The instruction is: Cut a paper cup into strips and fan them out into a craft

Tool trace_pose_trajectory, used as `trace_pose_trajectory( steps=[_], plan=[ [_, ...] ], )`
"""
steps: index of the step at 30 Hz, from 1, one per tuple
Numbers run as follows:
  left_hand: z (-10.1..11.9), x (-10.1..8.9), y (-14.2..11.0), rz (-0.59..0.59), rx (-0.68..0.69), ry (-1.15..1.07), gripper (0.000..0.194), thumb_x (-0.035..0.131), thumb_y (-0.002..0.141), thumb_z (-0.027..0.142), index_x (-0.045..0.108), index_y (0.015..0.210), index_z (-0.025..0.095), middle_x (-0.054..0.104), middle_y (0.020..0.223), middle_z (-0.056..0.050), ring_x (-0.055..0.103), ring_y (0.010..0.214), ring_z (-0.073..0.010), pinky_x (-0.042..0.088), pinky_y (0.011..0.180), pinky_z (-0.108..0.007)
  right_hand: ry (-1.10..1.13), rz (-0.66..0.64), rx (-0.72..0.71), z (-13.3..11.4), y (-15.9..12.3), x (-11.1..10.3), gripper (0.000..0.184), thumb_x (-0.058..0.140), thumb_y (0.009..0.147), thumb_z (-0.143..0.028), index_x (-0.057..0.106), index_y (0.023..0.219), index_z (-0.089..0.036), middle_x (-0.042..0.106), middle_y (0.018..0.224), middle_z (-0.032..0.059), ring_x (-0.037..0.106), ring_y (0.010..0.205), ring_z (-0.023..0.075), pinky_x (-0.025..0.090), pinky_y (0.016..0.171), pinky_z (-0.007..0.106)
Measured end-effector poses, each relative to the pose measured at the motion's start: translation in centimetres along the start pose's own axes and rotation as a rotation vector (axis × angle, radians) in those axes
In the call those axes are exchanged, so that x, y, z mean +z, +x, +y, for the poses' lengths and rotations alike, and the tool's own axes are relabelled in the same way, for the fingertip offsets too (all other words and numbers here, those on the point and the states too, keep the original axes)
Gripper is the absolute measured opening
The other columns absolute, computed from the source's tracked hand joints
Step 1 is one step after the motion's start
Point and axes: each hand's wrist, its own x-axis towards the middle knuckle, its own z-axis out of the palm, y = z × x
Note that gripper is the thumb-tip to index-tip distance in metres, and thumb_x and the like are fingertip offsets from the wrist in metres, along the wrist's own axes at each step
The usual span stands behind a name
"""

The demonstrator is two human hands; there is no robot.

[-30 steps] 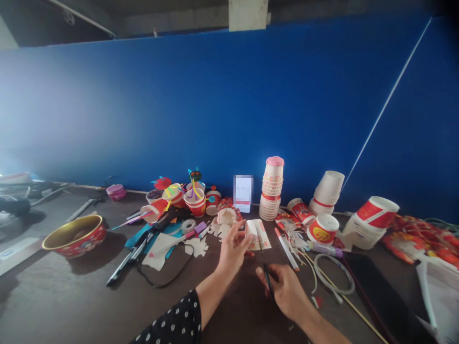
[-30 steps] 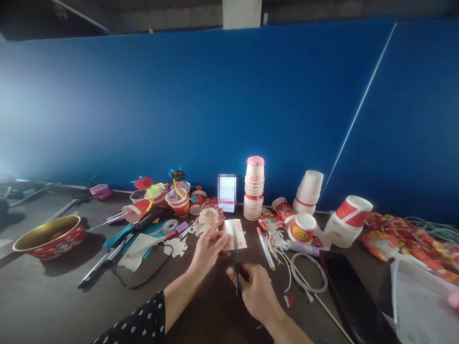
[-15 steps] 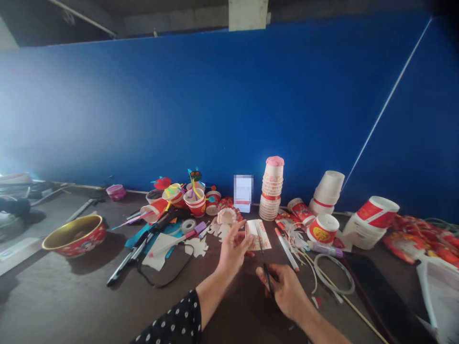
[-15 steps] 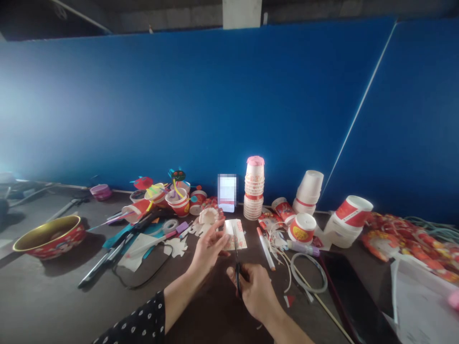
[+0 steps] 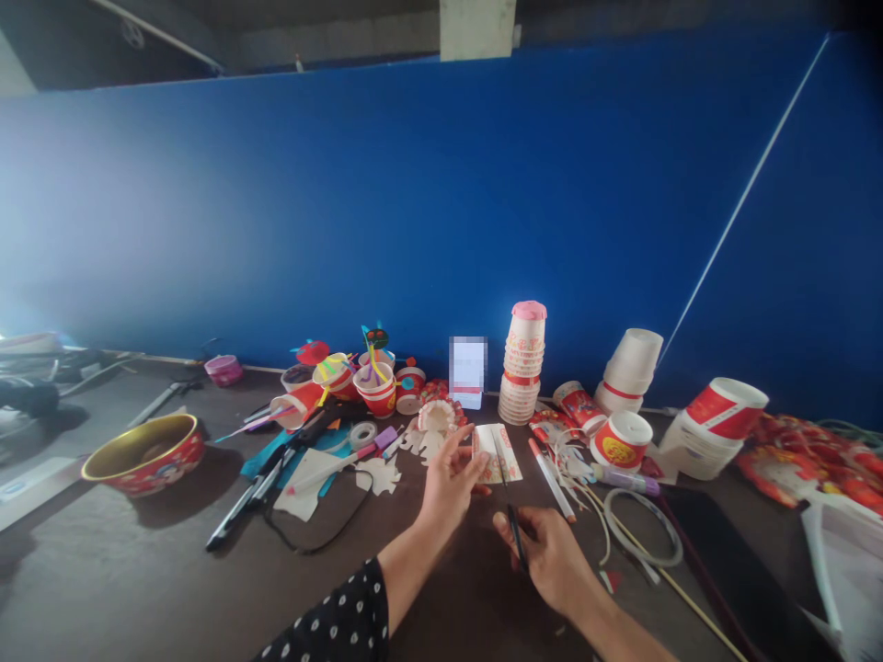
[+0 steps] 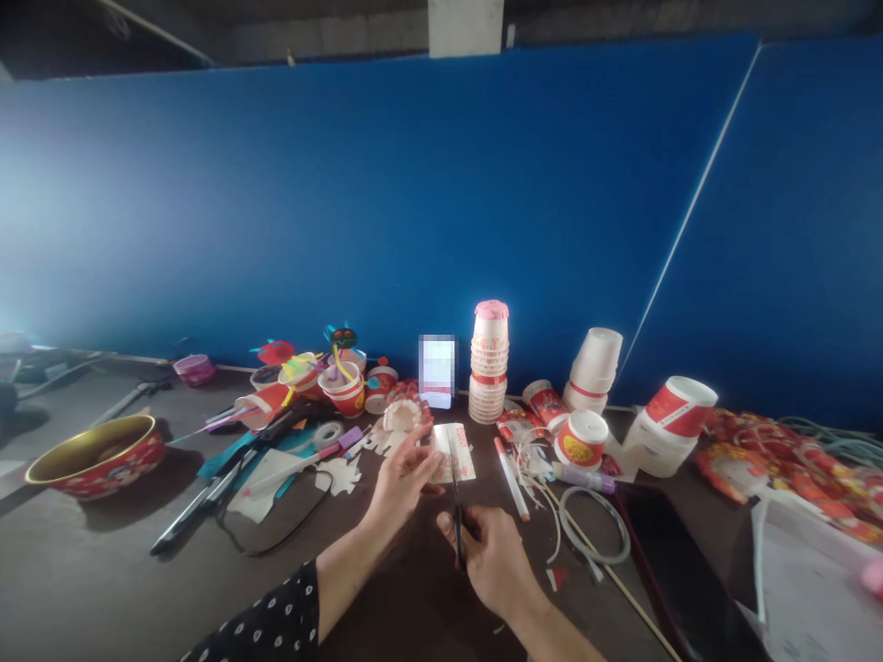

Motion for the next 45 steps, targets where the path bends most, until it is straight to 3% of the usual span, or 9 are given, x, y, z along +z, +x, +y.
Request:
trace_pose_trajectory(
  steps=[15, 19, 27, 38, 45],
  plan=[
    [0.0, -0.1, 0.0, -0.006, -0.004, -0.034, 0.071, 0.071, 0.059, 0.041, 0.046, 0.12, 0.016, 0.058, 0.072, 0.0, 0.054, 0.056, -0.0109, 0.05, 0.044, -0.022, -0.006, -0.009, 0.002, -1.3, -0.1, -0.6, 0.047, 0.046, 0.078, -0.056, 0.046, 0.052, -0.017, 0.045, 0.045, -0.0034, 0.042, 0.044, 0.0094, 0.027, 0.043, 0.021],
    [0.0, 0.0, 0.0, 0.02, -0.012, -0.046, 0.063, 0.069, 0.062, 0.043, 0.05, 0.115, 0.016, 0.055, 0.063, 0.003, 0.051, 0.05, -0.0086, 0.05, 0.045, -0.022, -0.013, -0.004, 0.002, -1.3, -0.1, -0.6, 0.048, 0.046, 0.078, -0.057, 0.045, 0.051, -0.017, 0.046, 0.044, -0.003, 0.043, 0.044, 0.0096, 0.028, 0.043, 0.021],
    [-0.1, 0.1, 0.0, 0.069, -0.041, -0.031, 0.043, 0.07, 0.063, 0.038, 0.054, 0.095, 0.015, 0.059, 0.058, 0.002, 0.057, 0.049, -0.012, 0.051, 0.045, -0.023, 0.014, 0.015, 0.006, -1.1, 0.0, -0.6, 0.049, 0.045, 0.078, -0.058, 0.046, 0.051, -0.017, 0.046, 0.045, -0.0025, 0.044, 0.045, 0.0106, 0.029, 0.044, 0.022],
    [0.9, -0.2, -0.1, 0.075, -0.155, -0.08, 0.049, 0.075, 0.058, 0.033, 0.057, 0.098, 0.011, 0.063, 0.065, -0.003, 0.054, 0.046, -0.0086, 0.04, 0.037, -0.016, 0.064, 0.01, 0.013, -0.5, 0.2, -0.5, 0.047, 0.046, 0.077, -0.057, 0.047, 0.052, -0.017, 0.047, 0.046, -0.0027, 0.043, 0.046, 0.0103, 0.03, 0.045, 0.022],
    [1.2, -0.5, 0.3, 0.092, -0.199, -0.154, 0.045, 0.077, 0.053, 0.03, 0.057, 0.09, 0.014, 0.058, 0.059, 0.003, 0.049, 0.043, -0.0059, 0.04, 0.039, -0.016, 0.048, -0.05, 0.019, -0.5, 0.2, -0.5, 0.05, 0.044, 0.077, -0.06, 0.048, 0.052, -0.017, 0.05, 0.048, -0.0019, 0.044, 0.047, 0.0099, 0.03, 0.047, 0.021]
  ],
)
